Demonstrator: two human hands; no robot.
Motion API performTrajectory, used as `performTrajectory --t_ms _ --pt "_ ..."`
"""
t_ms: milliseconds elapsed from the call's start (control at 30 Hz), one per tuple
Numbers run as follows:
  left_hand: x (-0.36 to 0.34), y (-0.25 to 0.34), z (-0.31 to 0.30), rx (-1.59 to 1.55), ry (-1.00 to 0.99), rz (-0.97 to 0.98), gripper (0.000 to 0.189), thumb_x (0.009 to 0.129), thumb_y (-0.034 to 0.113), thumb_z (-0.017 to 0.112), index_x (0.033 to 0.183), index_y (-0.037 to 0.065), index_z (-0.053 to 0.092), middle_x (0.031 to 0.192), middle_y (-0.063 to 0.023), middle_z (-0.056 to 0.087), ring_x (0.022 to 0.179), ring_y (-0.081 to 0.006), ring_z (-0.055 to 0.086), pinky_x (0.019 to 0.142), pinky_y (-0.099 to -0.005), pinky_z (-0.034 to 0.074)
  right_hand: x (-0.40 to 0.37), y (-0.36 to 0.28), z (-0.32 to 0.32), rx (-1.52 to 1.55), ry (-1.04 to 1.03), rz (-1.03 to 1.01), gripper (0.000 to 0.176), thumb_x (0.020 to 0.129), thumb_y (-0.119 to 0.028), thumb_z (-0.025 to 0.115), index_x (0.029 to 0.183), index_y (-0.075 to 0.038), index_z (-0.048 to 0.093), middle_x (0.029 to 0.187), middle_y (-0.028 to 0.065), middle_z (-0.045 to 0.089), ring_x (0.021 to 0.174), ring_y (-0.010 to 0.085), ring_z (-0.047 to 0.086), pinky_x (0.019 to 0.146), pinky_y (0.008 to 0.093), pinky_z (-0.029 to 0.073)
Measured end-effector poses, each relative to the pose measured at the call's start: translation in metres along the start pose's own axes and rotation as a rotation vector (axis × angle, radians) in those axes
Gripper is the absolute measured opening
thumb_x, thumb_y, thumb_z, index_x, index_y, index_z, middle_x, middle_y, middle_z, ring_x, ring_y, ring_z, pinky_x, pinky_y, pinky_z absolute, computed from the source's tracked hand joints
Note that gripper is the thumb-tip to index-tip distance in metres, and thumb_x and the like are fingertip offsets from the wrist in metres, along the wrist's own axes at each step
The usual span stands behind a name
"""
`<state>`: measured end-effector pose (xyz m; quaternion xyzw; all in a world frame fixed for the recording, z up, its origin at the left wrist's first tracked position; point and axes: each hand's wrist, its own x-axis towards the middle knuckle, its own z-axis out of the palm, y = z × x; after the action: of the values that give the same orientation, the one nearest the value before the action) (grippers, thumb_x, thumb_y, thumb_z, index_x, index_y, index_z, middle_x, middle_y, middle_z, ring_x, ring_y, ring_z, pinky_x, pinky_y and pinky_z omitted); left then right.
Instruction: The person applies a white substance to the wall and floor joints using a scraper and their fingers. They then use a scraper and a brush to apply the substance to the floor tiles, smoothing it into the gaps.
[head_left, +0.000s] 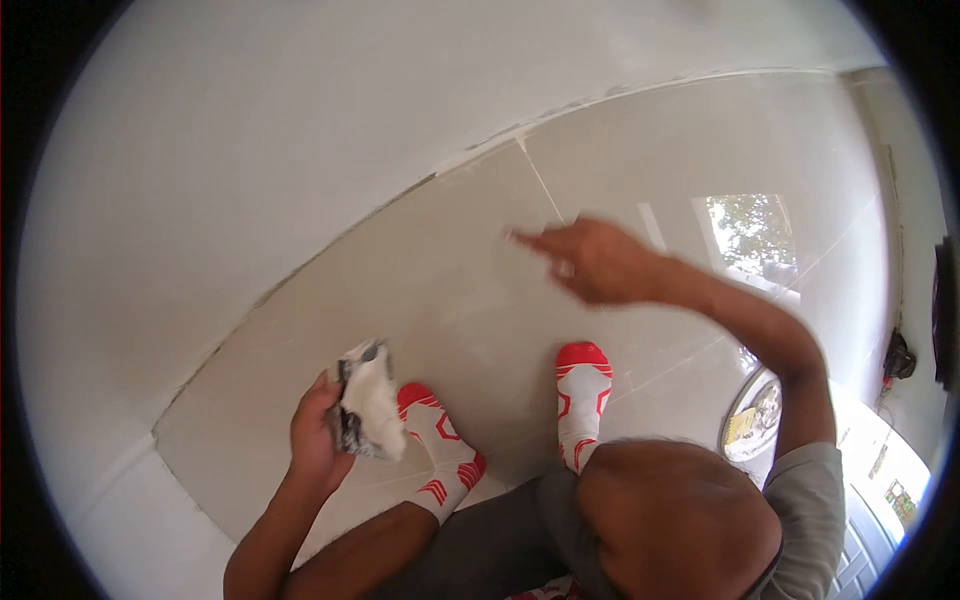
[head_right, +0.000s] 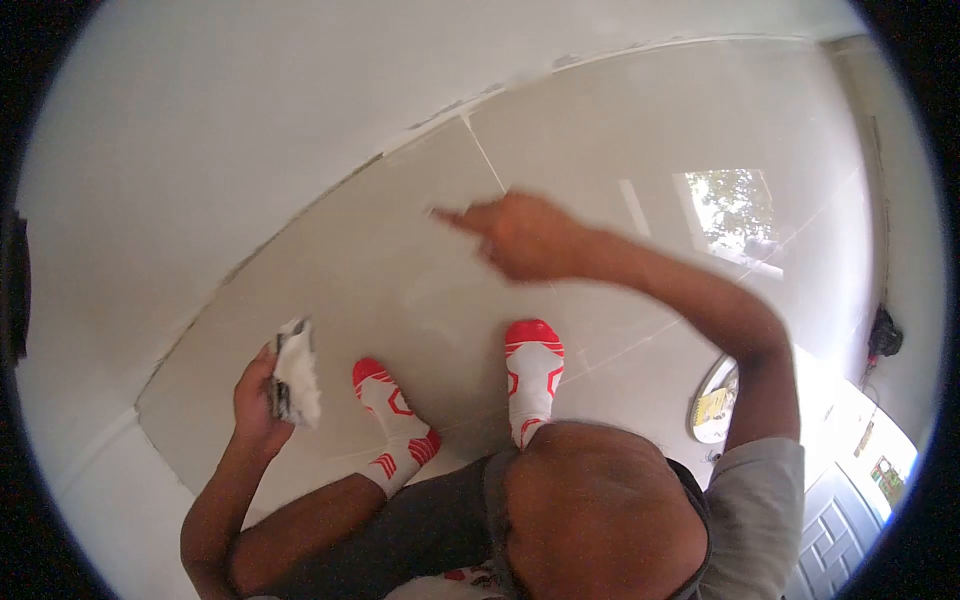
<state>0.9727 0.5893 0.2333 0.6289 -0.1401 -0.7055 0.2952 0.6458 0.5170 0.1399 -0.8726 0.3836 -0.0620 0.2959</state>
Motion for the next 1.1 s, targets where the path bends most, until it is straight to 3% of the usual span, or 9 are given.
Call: performTrajectory --t_ms 100,200,300,433,500,600,933,1100 --pt "0.012 0.002 0.022 0.006 -0.08 -0.057 0.033 0.085 0.025 0.038 0.111 0.006 0.046 0.094 -0.0065 0.056 0.084 -0.017 0.055 0.075 -0.0315 0.045 -0.012 -0.067 0.009 0.457 0.205 -0.215 0.057 0.073 -0.008 0.053 0.127 -0.005 0.035 0.08 0.0117 0.054 0.069 0.0259 0.053 0.065 0.0357 0.042" --pt "0.019 0.005 0.047 -0.02 -0.182 -0.105 0.032 0.086 0.023 0.036 0.111 0.005 0.045 0.096 -0.008 0.056 0.086 -0.0179 0.055 0.078 -0.0326 0.045 -0.014 -0.099 0.013 0.534 0.315 -0.275 0.062 0.068 -0.002 0.06 0.126 -0.005 0.037 0.082 0.009 0.055 0.07 0.0254 0.052 0.065 0.0355 0.042" --pt "0.023 0.011 0.066 -0.026 -0.243 -0.13 0.033 0.086 0.022 0.036 0.112 0.004 0.044 0.098 -0.0092 0.056 0.088 -0.0186 0.055 0.08 -0.0331 0.044 -0.021 -0.096 0.015 0.337 0.368 -0.269 0.056 0.068 -0.008 0.059 0.121 -0.005 0.043 0.082 0.0099 0.053 0.073 0.025 0.051 0.067 0.0351 0.04" --pt "0.033 0.02 0.069 0.007 -0.314 -0.105 0.034 0.085 0.02 0.035 0.114 0.003 0.042 0.1 -0.0103 0.055 0.09 -0.0197 0.055 0.081 -0.0334 0.044 -0.037 -0.083 -0.005 0.253 0.46 -0.234 0.05 0.066 -0.004 0.059 0.115 -0.005 0.049 0.084 0.0104 0.052 0.074 0.0251 0.05 0.067 0.0359 0.04" --pt "0.035 0.021 0.074 0.098 -0.316 -0.037 0.034 0.085 0.018 0.033 0.113 0.002 0.042 0.101 -0.0111 0.055 0.091 -0.02 0.056 0.082 -0.0336 0.045 -0.039 -0.089 -0.009 0.439 0.561 -0.075 0.046 0.064 0.001 0.058 0.109 -0.005 0.055 0.087 0.0118 0.05 0.076 0.0261 0.048 0.068 0.036 0.039" --pt "0.036 0.02 0.077 0.173 -0.353 -0.018 0.033 0.084 0.015 0.033 0.113 0.001 0.041 0.103 -0.012 0.054 0.094 -0.0197 0.055 0.084 -0.0335 0.044 -0.034 -0.094 -0.005 0.66 0.671 -0.046 0.044 0.062 0.005 0.057 0.106 -0.004 0.056 0.09 0.0133 0.048 0.08 0.0272 0.047 0.069 0.0363 0.038" --pt "0.032 0.019 0.079 0.181 -0.229 -0.024 0.033 0.085 0.016 0.034 0.114 0.002 0.041 0.107 -0.0112 0.052 0.097 -0.02 0.053 0.086 -0.0341 0.043 -0.022 -0.094 0.001 0.73 0.611 -0.068 0.041 0.061 0.005 0.056 0.101 -0.003 0.057 0.091 0.0144 0.048 0.083 0.0299 0.046 0.072 0.0363 0.039" --pt "0.037 0.02 0.072 0.171 -0.18 0.052 0.036 0.085 0.016 0.035 0.118 0.002 0.039 0.107 -0.0094 0.052 0.1 -0.0195 0.052 0.088 -0.0343 0.041 -0.016 -0.082 0.009 1.16 0.522 -0.176 0.031 0.065 0.007 0.056 0.095 -0.002 0.056 0.093 0.011 0.049 0.09 0.0234 0.048 0.077 0.0322 0.039"
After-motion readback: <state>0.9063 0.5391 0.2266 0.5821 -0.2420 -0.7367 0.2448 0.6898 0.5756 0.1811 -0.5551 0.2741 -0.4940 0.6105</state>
